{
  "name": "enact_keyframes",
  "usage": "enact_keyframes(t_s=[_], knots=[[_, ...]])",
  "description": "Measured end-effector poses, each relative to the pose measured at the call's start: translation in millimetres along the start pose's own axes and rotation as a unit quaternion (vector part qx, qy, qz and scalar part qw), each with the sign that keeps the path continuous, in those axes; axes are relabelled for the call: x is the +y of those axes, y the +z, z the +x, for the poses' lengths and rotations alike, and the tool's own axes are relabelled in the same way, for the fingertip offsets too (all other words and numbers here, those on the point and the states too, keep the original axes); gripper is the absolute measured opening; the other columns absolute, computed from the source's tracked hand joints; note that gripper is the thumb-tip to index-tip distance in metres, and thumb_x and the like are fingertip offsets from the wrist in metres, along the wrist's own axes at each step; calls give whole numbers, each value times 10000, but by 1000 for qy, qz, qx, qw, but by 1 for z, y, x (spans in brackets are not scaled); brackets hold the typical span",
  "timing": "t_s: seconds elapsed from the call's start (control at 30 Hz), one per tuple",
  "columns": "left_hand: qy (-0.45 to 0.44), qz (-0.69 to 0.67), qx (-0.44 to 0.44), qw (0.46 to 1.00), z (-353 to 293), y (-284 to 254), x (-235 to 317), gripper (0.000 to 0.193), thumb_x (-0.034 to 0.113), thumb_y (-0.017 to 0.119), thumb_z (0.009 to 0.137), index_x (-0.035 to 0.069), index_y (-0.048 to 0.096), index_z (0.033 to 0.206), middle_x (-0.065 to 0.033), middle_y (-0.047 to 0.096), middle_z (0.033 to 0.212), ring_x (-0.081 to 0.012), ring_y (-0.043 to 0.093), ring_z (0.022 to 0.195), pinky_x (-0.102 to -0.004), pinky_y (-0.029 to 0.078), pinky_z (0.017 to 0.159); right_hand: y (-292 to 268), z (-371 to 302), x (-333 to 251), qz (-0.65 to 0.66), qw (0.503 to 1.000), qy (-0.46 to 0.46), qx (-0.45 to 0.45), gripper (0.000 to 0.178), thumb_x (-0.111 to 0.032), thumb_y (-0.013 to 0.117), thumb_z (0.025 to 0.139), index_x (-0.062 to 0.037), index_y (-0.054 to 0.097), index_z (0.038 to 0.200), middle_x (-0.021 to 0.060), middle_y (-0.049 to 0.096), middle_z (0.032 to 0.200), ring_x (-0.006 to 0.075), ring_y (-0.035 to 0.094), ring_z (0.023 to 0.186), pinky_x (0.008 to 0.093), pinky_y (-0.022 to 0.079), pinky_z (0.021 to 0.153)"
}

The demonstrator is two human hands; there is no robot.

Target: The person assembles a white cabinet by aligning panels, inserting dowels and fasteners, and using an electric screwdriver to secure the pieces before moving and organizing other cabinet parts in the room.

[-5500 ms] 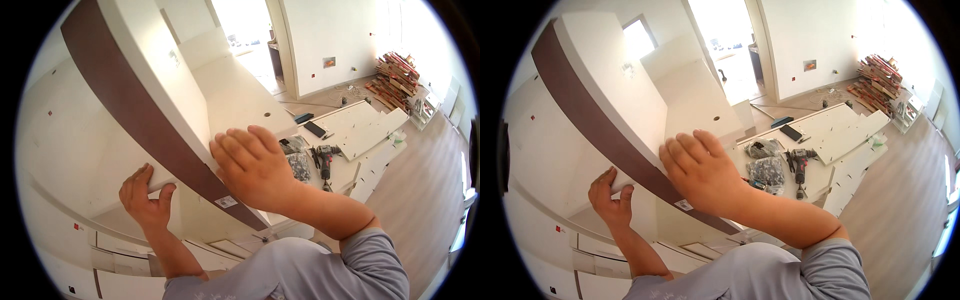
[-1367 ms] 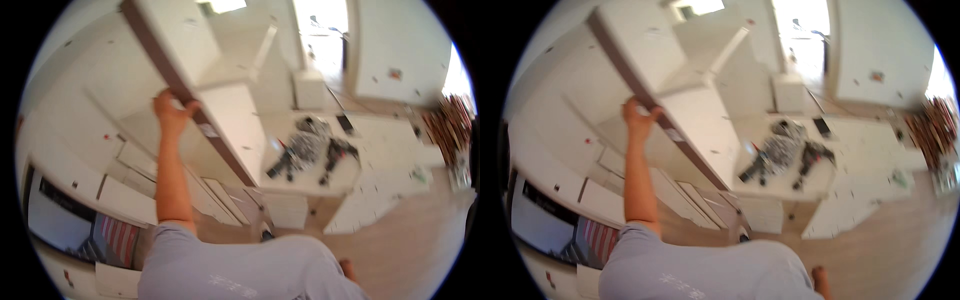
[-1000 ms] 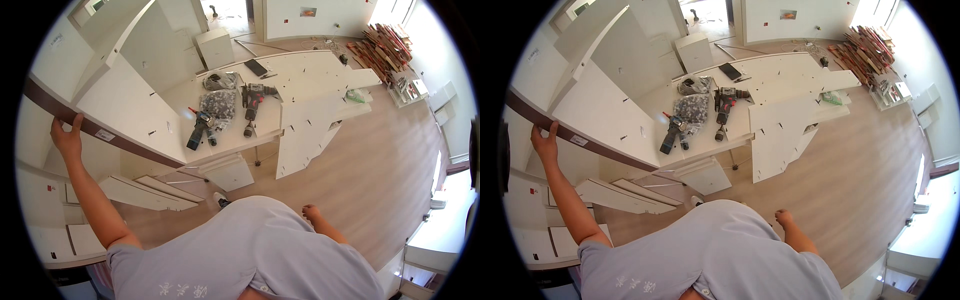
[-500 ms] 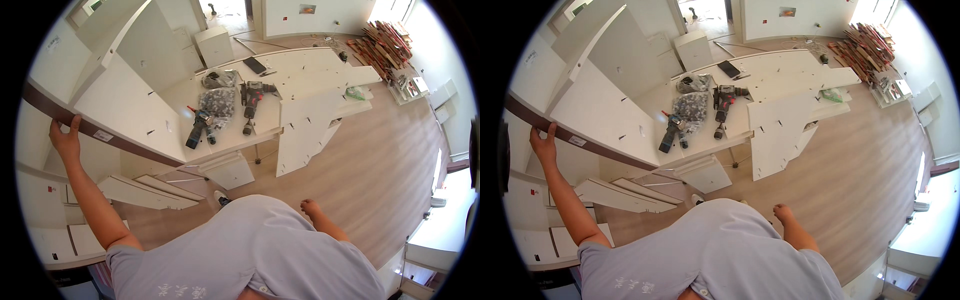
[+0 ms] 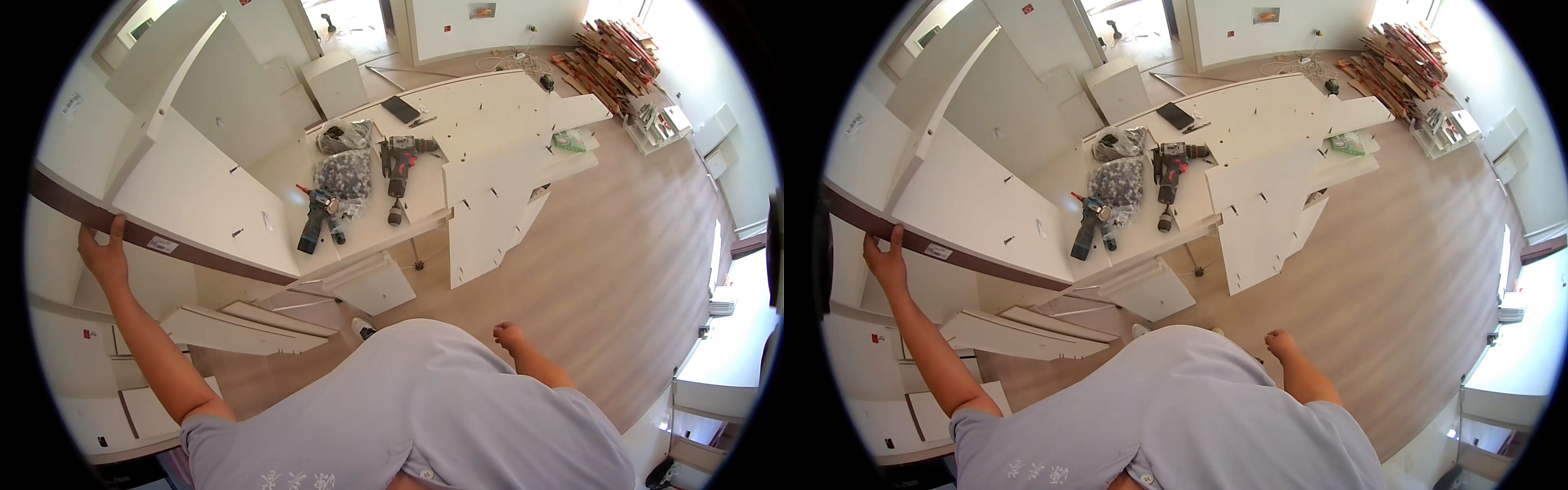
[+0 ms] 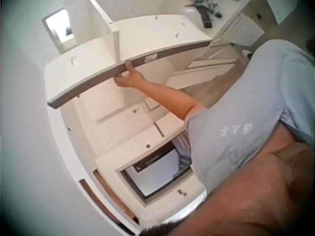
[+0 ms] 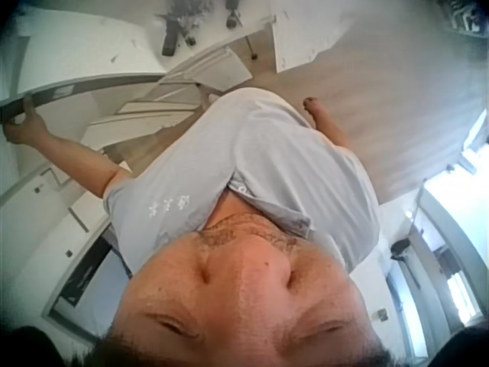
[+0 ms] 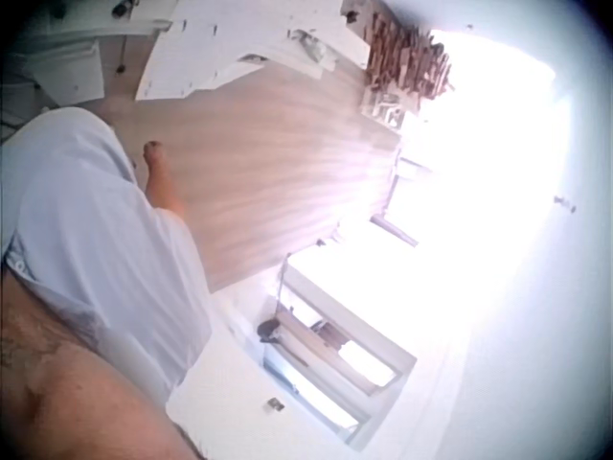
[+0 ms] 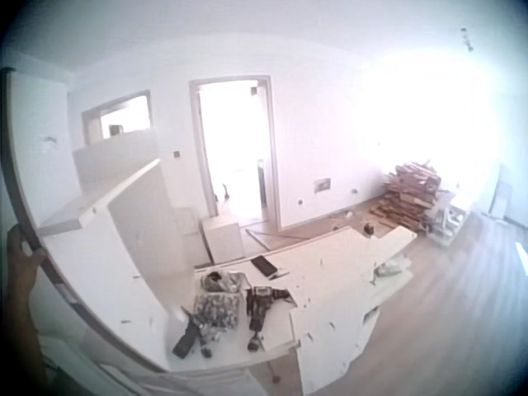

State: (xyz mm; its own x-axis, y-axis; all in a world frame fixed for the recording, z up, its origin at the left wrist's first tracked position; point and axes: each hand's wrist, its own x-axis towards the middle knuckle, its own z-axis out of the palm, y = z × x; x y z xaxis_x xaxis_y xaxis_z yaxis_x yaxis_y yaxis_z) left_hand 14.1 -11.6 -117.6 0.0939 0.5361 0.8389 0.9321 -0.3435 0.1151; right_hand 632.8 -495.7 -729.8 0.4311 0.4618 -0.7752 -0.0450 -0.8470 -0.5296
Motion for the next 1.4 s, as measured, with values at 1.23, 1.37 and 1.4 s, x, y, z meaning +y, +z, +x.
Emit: enact_keyframes(t_s=[1.23,1.37,1.4], knots=[[53,83,34,995,-13,8,36,776,567,817,779,8,595,1270,-228,645,1196,-424,573,1151,-536,433,1017,9,-5,-68,-55,995,-47,-70,367,-185,617,946,-38,625,1282,85,719,996,173,673,779,298,486,583],[56,91,19,994,-13,-10,47,756,522,840,769,4,600,1264,-222,644,1202,-418,561,1171,-535,419,1034,31,-21,-75,-9,996,-46,-73,370,-188,619,945,-42,627,1285,79,720,1022,176,683,824,298,494,600],[51,91,12,995,-15,-9,50,757,499,845,770,4,589,1282,-225,636,1222,-415,555,1182,-531,415,1043,33,-25,-71,-26,997,-48,-63,376,-189,617,945,-43,622,1292,80,719,1023,185,687,829,307,504,610]])
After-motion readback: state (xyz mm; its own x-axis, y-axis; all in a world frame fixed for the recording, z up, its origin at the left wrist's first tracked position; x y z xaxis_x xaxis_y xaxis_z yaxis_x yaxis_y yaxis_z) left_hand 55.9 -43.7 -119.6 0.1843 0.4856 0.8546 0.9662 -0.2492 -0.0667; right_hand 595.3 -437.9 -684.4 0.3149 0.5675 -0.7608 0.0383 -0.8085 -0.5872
